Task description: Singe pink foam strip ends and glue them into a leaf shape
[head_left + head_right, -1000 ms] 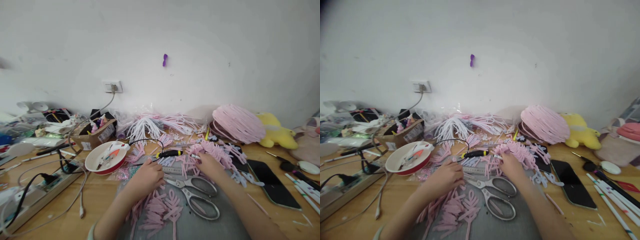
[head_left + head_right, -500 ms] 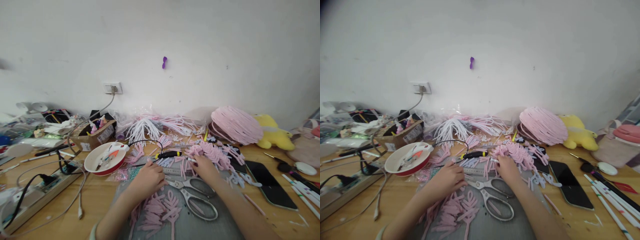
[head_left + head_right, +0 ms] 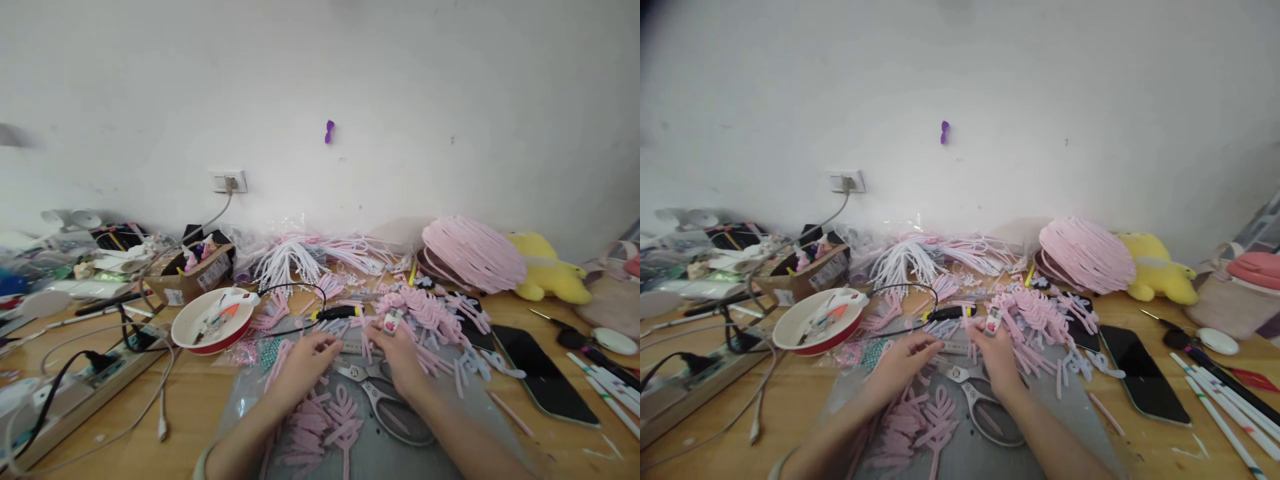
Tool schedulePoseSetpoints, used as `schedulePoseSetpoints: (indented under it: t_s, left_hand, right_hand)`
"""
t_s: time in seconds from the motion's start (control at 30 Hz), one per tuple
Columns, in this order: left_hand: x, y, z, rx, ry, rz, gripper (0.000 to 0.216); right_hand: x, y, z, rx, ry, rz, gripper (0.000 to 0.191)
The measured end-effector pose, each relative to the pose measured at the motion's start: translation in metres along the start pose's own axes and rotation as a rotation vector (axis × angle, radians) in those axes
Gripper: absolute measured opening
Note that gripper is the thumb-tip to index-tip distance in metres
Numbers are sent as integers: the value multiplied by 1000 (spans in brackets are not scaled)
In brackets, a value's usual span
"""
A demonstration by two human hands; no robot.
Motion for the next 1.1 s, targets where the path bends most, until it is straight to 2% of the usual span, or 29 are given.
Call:
schedulePoseSetpoints:
  t_s: [0.07,0.2,0.33,0.47,0.67,0.77,0.9,1.0,1.1]
  left_hand:
    - [-1,3,1,-90,11,-29,25]
    - [-5,8,4,-101,47,0,19]
    - [-8,10,4,-97,84,79,22]
    - [-8,8,3,-158,97,10,26]
    - [-5,1,2,-343,136,-22,28]
    - [-5,-2,4,-431,150,-69,30]
    - [-5,-1,5,-473,150,-94,33]
    - [-6,0,6,-467,198,-81,29]
    - [-6,-1,6,-464,236,-95,28]
  right_hand:
    - [-15,2,15,64,-118,68,24]
    - [-32,-1,30,57,-238,69,26]
    - [-34,-1,31,44,-270,36,22]
    - [-32,4,29,206,-333,165,11]
    - [-24,-2,24,497,-464,299,25]
    - [-21,-2,20,489,-547,372,30]
    - [-18,7,18,367,-648,419,39]
    - [-17,14,18,299,-675,449,41]
    - [-16,12,17,330,-676,484,39]
Point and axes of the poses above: each hand's wrist, its own x-axis towards the middle knuckle, its own z-axis out of the palm, y = z × x, the point moved 2 cm from there along x, towards the middle knuckle, and after that the axes turned 2 degrees about x, right-handed, at the moved point
